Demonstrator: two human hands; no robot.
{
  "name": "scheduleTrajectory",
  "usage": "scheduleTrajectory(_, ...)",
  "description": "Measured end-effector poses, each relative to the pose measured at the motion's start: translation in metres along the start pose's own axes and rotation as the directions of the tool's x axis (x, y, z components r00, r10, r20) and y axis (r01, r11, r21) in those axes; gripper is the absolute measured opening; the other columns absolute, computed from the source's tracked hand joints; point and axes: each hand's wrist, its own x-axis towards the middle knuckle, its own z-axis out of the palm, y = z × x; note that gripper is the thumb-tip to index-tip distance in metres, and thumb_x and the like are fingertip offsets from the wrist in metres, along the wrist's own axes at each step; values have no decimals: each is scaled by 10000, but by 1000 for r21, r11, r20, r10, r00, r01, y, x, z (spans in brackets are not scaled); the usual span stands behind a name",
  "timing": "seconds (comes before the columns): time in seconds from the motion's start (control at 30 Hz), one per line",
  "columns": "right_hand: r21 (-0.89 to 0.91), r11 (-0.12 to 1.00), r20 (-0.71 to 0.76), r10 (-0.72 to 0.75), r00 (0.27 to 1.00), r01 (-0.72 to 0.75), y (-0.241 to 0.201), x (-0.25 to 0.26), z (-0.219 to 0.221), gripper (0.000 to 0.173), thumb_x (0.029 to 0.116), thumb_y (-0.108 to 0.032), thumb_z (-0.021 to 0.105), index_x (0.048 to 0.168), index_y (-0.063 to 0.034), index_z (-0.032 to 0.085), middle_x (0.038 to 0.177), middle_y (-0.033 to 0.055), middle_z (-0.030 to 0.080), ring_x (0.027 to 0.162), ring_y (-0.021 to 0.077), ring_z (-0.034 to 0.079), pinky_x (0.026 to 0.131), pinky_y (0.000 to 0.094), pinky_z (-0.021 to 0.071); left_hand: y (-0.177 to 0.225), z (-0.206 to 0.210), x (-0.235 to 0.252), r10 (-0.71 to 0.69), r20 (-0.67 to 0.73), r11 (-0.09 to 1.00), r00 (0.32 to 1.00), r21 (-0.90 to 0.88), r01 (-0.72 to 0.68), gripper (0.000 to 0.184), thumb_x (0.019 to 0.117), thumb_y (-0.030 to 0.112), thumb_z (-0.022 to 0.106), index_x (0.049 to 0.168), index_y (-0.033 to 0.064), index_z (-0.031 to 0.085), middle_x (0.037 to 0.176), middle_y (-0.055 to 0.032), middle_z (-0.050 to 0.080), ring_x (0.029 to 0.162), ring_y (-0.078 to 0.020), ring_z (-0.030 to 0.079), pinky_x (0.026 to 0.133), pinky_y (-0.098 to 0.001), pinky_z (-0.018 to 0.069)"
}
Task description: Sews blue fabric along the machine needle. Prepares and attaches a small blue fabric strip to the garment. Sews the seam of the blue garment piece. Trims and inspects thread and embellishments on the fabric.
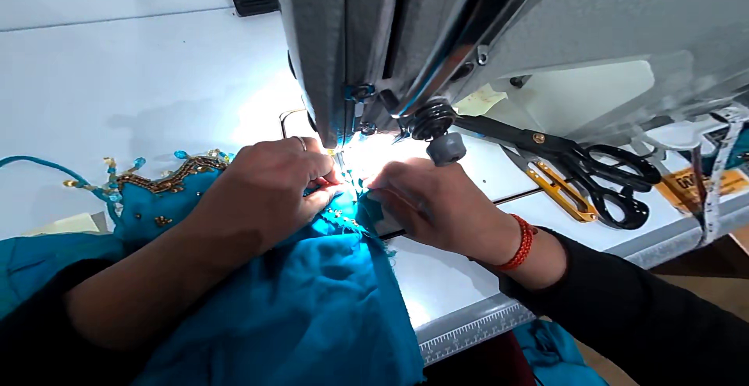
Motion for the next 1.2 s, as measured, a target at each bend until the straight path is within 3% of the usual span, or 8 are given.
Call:
scheduleTrajectory(0.23,-26,999,62,-40,997,42,-2,0,2,171,923,-113,566,972,-59,720,838,60,697,735,173,671,619,311,521,4,-3,2,-53,38,999,998,11,53,153,900,236,653,817,124,716,770,-27,633,700,-177,635,589,-355,474)
scheduleTrajectory(0.37,-82,990,85,-106,991,113,-1,-1,4,238,930,-141,537,1036,-72,739,922,66,732,830,207,689,698,356,519,0,0,0,34,-16,999,999,-7,-34,149,895,212,629,928,102,725,803,-54,688,714,-204,675,607,-378,515)
scheduleTrajectory(0.47,-69,991,89,-108,990,115,-1,0,3,236,924,-152,552,1030,-80,750,924,57,734,836,193,695,697,350,528,-2,1,-2,111,-32,994,993,2,-111,243,958,275,568,950,127,759,848,-48,722,780,-198,701,646,-356,536)
scheduleTrajectory(0.6,-15,996,110,-82,991,84,1,0,1,226,934,-179,575,1039,-96,758,937,43,739,839,161,702,698,323,539,-3,-1,-2,146,21,989,989,15,-147,304,967,296,529,937,174,806,900,-50,730,823,-195,710,651,-339,547)
scheduleTrajectory(0.73,0,999,106,-43,993,43,1,-1,1,224,923,-189,593,1030,-112,773,933,28,745,818,139,700,688,313,545,-3,-2,-2,190,44,981,981,20,-191,323,969,243,510,1007,153,818,967,-83,749,906,-236,723,725,-360,574)
scheduleTrajectory(0.87,-9,999,90,-37,995,38,2,0,4,237,938,-186,583,1043,-98,777,925,46,748,803,149,701,676,303,539,-6,0,-2,189,53,981,981,24,-190,316,970,222,514,1005,126,813,1018,-102,757,984,-268,730,801,-389,587)
scheduleTrajectory(1.07,-7,1000,98,-17,995,18,3,2,4,273,965,-182,553,1077,-67,773,989,78,767,876,188,725,748,339,554,-4,-1,1,158,83,986,984,43,-162,278,953,194,549,981,97,808,1019,-124,751,957,-299,729,770,-411,584)
scheduleTrajectory(1.2,-9,999,94,-43,995,44,5,3,5,256,979,-163,542,1065,-56,759,935,72,752,836,181,712,726,331,548,-2,-2,4,135,107,990,985,32,-139,268,953,203,565,960,99,811,978,-106,746,895,-282,721,718,-405,569)
